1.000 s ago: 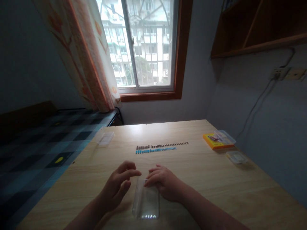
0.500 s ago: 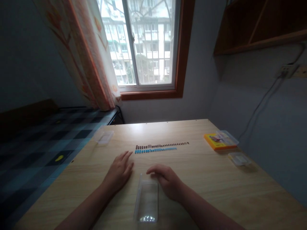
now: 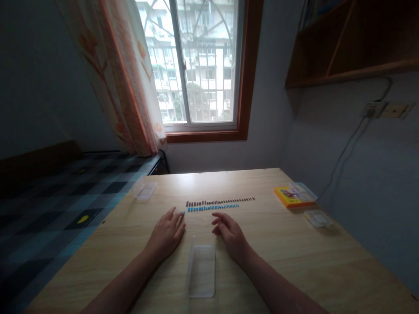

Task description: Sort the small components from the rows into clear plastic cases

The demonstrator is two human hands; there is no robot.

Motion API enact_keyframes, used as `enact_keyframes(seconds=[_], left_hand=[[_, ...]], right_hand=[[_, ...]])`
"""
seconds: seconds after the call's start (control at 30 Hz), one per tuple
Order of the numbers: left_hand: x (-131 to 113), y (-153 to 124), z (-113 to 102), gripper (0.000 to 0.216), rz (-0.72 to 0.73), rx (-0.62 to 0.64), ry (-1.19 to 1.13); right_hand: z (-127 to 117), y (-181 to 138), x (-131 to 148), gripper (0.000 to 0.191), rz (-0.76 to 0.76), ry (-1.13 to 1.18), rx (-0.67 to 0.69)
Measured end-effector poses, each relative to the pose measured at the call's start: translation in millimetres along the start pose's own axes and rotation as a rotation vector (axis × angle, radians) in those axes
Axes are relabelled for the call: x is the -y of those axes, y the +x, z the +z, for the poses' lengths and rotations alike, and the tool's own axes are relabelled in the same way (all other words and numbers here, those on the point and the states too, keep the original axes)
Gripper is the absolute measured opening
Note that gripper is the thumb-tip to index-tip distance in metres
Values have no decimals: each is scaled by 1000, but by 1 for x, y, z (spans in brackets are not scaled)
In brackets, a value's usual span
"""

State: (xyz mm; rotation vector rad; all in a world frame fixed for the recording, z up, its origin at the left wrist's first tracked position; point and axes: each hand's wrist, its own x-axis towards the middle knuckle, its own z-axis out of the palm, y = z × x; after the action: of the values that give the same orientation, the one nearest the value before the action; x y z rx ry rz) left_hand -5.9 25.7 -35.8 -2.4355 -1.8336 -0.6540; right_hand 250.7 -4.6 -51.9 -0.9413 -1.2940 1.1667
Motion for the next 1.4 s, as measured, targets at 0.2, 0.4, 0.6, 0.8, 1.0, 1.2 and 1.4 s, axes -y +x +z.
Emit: enact_keyframes(seconds=[0.2,0.4,0.6,0.8,1.0,1.2,1.4], left_hand=[[-4,-8,-21,8,9,7,-27],[-8,-10,-31,17,-35,0,-14],[-7,-7,-30,17,-6,43,-1],[-4,-5,-37,18,47,90,6],[-3,-5,-42,16,70,135,43],[-4,-7,-59,17,75,95,100],[-8,-6,-87,18,136,39,114]], right_hand=[[-2,1,-1,39,-16,-51,-23],[-4,-7,12,21,-120,-215,118],[-12,-24,46,60,-266,-489,477],[-11,-31,67,54,-381,-751,655],[-10,-32,66,14,-411,-920,647],[-9,-38,62,16,-397,-1098,625],[-3,-47,67,20,-340,-1226,592]])
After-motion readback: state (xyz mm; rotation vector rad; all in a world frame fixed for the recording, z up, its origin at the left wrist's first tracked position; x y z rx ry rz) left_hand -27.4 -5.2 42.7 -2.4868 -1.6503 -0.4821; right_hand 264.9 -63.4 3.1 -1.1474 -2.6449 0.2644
